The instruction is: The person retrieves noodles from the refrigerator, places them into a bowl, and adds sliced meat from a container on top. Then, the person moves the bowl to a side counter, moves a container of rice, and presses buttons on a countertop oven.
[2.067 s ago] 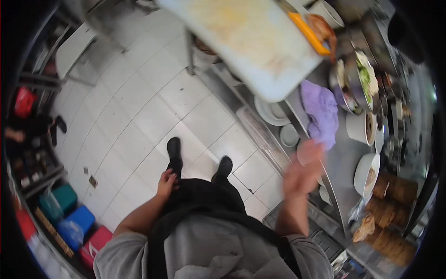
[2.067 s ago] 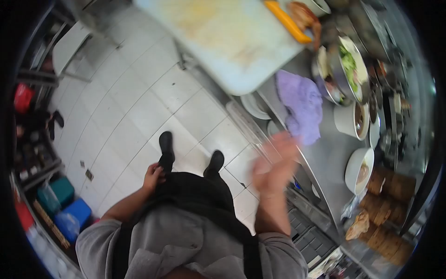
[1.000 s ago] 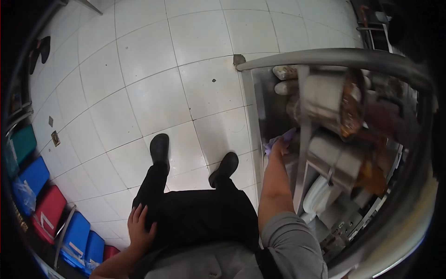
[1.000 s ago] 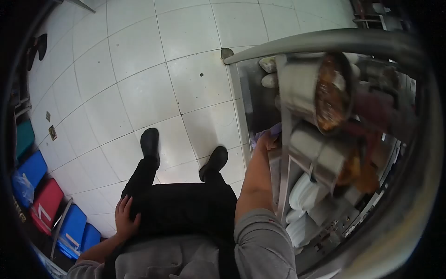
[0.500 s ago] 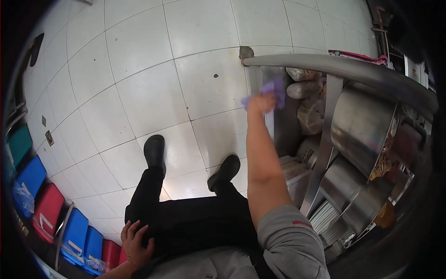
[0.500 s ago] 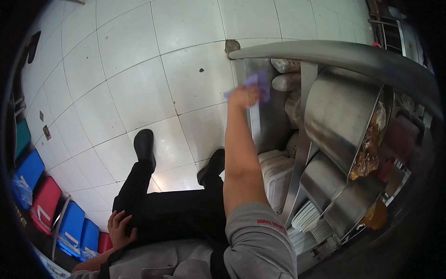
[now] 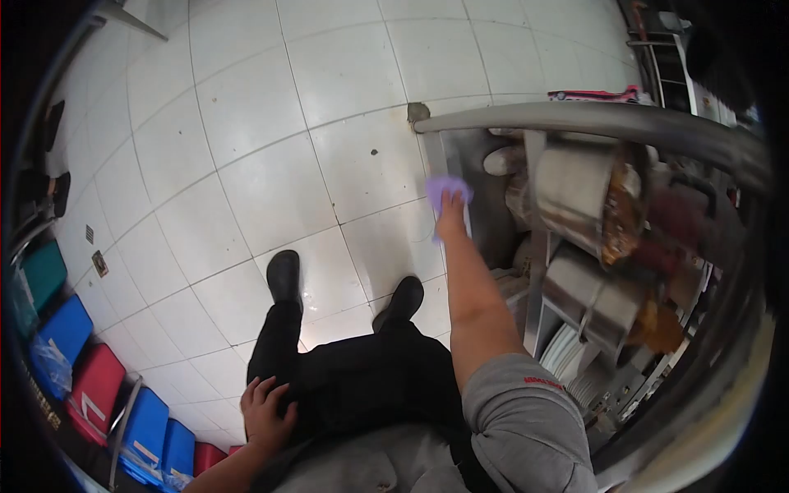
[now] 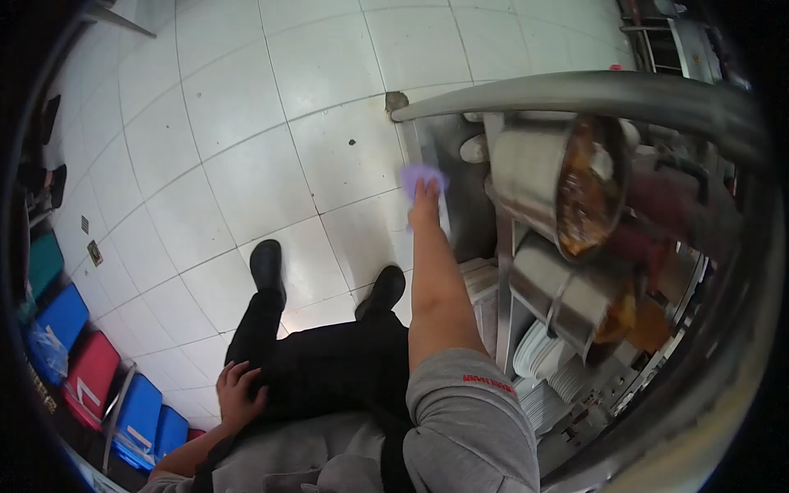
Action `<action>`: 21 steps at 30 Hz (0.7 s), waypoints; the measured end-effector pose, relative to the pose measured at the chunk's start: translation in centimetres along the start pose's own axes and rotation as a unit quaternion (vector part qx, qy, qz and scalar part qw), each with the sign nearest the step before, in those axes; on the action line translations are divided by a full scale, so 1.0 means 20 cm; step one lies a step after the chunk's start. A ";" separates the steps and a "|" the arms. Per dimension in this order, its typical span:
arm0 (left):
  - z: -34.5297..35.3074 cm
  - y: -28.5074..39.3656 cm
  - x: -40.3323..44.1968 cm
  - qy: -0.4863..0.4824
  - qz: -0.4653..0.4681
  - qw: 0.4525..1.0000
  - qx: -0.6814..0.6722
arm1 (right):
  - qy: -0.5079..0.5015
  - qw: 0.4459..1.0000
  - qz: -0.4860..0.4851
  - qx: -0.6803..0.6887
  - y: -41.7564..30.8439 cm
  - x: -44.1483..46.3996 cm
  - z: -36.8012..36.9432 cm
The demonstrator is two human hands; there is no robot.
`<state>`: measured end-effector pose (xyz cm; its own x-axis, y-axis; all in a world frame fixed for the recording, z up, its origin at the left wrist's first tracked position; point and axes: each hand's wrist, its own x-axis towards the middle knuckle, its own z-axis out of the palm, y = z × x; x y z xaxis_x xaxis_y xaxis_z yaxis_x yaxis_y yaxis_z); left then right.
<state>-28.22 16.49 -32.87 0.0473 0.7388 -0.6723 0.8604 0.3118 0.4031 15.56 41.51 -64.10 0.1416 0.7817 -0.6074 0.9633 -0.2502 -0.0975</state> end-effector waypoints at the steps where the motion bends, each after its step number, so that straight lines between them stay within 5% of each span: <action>1: 0.00 0.01 -0.01 0.007 0.005 1.000 0.003 | -0.040 0.999 0.026 -0.011 0.05 -0.15 0.07; 2: 0.00 0.01 -0.02 0.004 -0.002 1.000 -0.004 | -0.117 0.981 0.117 0.099 0.02 -0.30 0.08; 3: 0.00 0.02 -0.02 -0.001 -0.006 1.000 -0.011 | -0.212 0.906 0.245 0.274 0.06 -0.51 0.04; 4: 0.00 0.01 -0.03 -0.002 -0.005 1.000 -0.006 | -0.281 0.926 0.180 0.177 -0.17 -0.79 -0.31; 5: 0.01 -0.01 -0.04 0.005 0.017 1.000 0.002 | -0.205 0.942 0.159 0.212 -0.06 -0.90 -0.10; 6: 0.04 -0.04 -0.04 0.003 0.001 1.000 -0.012 | -0.124 0.853 0.310 0.400 -0.18 -1.07 -0.17; 7: 0.05 -0.06 -0.02 -0.003 -0.007 1.000 -0.023 | -0.065 0.855 0.208 0.470 -0.19 -1.24 -0.11; 8: 0.07 -0.08 -0.01 0.009 -0.002 1.000 0.026 | -0.056 0.988 0.000 0.146 -0.16 -1.39 -0.06; 11: -0.01 -0.03 0.04 -0.001 -0.005 0.985 0.170 | -0.119 0.969 -0.106 0.187 -0.40 -1.87 -0.48; 15: -0.04 -0.22 0.26 -0.053 0.165 0.950 0.261 | 0.051 0.934 -0.252 0.249 -0.54 -2.48 -1.14; 16: -0.03 -0.27 0.36 0.120 0.364 0.900 0.209 | 0.085 0.933 -0.234 0.258 -0.54 -2.63 -1.29; 17: -0.14 -0.31 0.42 -0.075 0.272 0.933 0.222 | 0.162 0.925 -0.237 0.250 -0.53 -2.79 -1.45; 18: -0.22 -0.32 0.48 -0.140 0.240 0.930 0.243 | 0.237 0.912 -0.234 0.237 -0.51 -2.95 -1.60; 21: -0.46 -0.13 0.64 -0.204 0.238 0.906 0.284 | 0.499 0.837 -0.119 0.192 -0.40 -3.32 -1.97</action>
<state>-34.45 30.58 -36.77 0.5646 0.3913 -0.7267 0.8109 -0.4272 0.4000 7.38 14.12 8.06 0.2602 0.8753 0.4076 0.8745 -0.0347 -0.4837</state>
